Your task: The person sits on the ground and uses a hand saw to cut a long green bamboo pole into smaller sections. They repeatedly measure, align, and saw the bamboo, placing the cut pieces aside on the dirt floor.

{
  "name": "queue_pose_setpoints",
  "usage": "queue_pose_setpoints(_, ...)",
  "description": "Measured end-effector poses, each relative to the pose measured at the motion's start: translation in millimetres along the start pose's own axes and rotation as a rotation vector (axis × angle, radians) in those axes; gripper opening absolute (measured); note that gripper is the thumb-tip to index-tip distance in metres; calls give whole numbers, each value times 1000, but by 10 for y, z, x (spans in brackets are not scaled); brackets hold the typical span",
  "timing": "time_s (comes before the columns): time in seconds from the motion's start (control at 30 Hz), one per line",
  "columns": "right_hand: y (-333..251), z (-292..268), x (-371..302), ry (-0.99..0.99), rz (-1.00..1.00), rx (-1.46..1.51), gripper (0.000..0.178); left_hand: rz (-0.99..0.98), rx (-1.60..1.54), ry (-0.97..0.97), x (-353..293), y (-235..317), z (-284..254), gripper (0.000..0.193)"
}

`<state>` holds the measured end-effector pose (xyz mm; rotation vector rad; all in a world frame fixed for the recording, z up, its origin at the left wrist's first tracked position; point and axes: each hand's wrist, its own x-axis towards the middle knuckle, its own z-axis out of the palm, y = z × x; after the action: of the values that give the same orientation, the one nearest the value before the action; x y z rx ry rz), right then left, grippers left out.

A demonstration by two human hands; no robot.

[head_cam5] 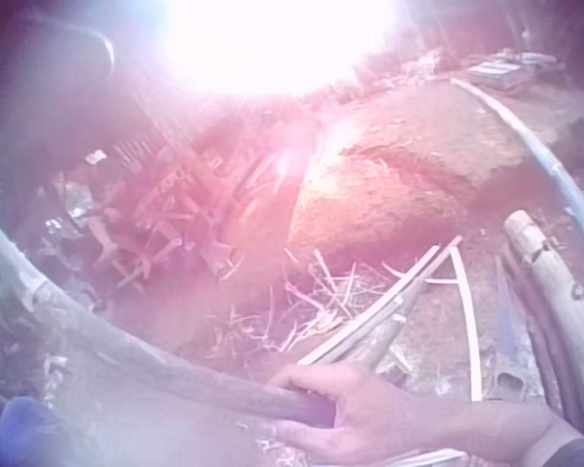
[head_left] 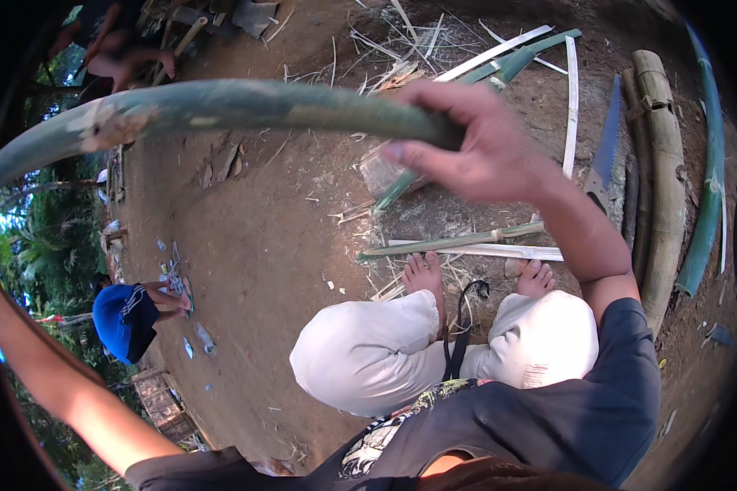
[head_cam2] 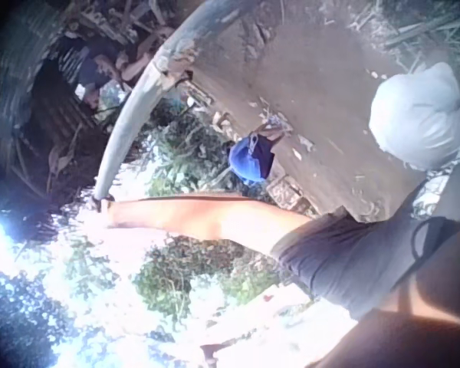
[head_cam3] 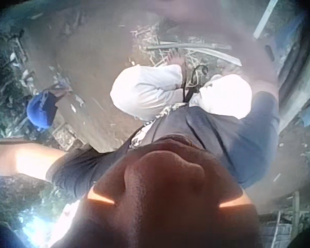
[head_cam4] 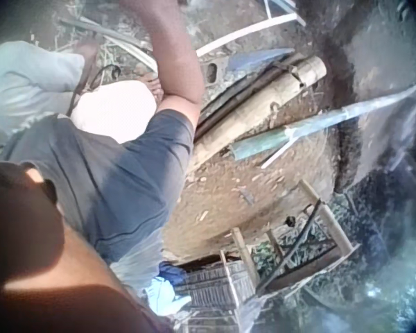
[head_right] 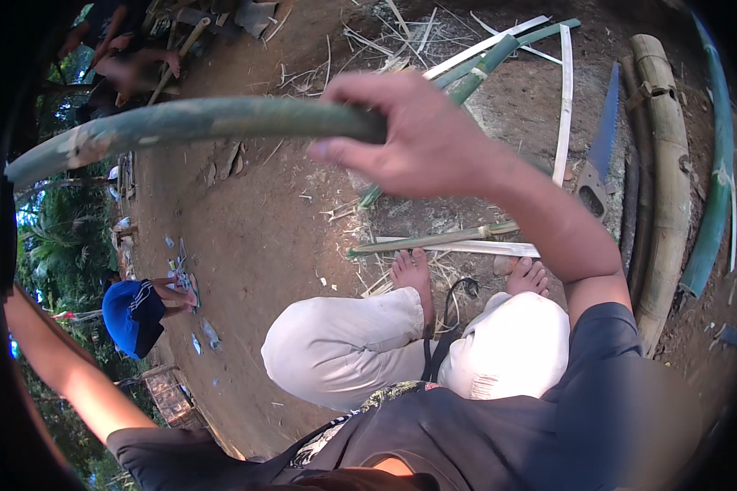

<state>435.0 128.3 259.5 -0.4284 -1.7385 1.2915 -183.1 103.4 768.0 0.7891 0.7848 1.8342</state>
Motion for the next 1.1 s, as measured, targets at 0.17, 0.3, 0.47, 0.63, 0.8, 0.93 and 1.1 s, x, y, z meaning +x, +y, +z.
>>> queue_pose_setpoints(0.17, 357, -882, -37, 38, -54, -748, 34, -142, -69, 129, -713, -761, -1751, 43)
queue_pose_setpoints(0.3, 762, -1421, -119, -6, -254, -1163, 37, -148, 54, 398, -2054, -3603, -3062, 23)
queue_pose_setpoints(0.47, 1113, -1885, -85, -379, -56, -1377, 45, -436, 159, 681, -3735, -5675, -3300, 33)
queue_pose_setpoints(0.63, 1237, -2397, -356, -366, 178, -1565, 43, -720, 230, 609, -4130, -6486, -2510, 41)
queue_pose_setpoints(0.8, 1252, -2830, -458, -462, 310, -1599, 44, -764, 237, 552, -4106, -6781, -2206, 43)
queue_pose_setpoints(0.93, 1313, -3032, -468, -515, 274, -1650, 44, -698, 261, 559, -3972, -6781, -2084, 45)
queue_pose_setpoints(1.1, 1363, -3196, -387, -527, 279, -1647, 45, -668, 344, 501, -3885, -6885, -2056, 46)
